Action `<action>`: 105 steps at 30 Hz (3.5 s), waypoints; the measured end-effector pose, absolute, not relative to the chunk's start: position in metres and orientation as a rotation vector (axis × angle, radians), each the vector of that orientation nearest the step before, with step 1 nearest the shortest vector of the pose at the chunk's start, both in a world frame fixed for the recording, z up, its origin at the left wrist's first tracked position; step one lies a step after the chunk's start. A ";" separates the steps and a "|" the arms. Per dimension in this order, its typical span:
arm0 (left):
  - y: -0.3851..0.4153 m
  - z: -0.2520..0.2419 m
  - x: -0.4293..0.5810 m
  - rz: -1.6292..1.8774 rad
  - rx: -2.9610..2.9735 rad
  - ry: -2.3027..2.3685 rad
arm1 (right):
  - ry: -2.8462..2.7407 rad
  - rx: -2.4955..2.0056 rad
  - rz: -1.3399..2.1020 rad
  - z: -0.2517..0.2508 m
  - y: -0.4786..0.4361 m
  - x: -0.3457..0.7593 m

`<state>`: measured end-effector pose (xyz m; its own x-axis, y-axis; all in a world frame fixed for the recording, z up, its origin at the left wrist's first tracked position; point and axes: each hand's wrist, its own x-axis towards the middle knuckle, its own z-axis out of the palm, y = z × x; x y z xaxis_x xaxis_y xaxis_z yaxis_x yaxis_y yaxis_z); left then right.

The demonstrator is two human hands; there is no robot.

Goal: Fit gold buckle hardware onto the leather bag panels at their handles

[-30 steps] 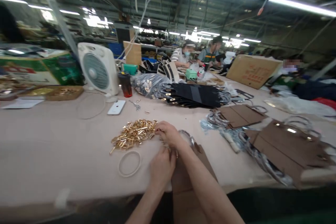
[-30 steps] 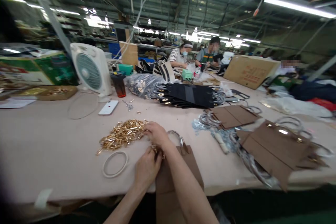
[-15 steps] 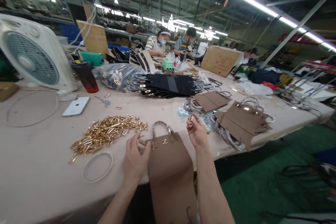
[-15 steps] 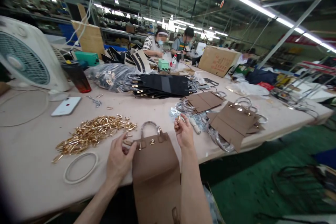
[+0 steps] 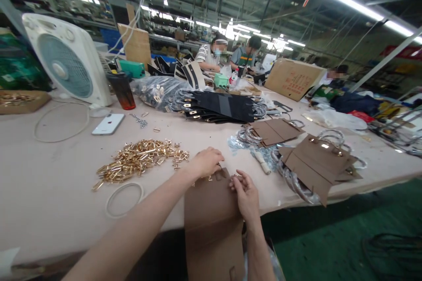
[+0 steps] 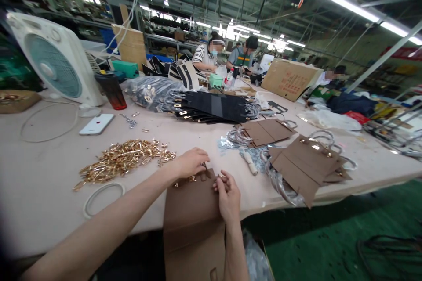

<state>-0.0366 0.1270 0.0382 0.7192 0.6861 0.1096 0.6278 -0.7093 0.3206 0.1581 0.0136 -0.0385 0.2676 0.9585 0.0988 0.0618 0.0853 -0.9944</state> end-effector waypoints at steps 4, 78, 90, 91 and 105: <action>0.153 0.033 -0.026 0.145 2.634 0.953 | -1.105 -1.328 0.925 -0.037 0.013 0.157; 0.099 0.011 -0.025 0.520 1.355 0.836 | -1.185 -1.375 0.659 -0.038 0.005 0.151; 0.096 0.012 -0.026 0.561 1.480 0.934 | -1.345 -1.388 0.472 -0.041 0.008 0.149; 0.096 0.011 -0.026 0.562 1.486 0.934 | -1.350 -1.388 0.470 -0.042 0.009 0.149; 0.096 0.010 -0.024 0.570 1.532 1.010 | -1.339 -1.489 0.387 -0.034 0.005 0.135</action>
<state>-0.0243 0.0956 0.0095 0.5105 0.8416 -0.1764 0.2847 0.0281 0.9582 0.1355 0.0051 -0.0339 0.3221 0.8651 0.3845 0.5265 0.1738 -0.8322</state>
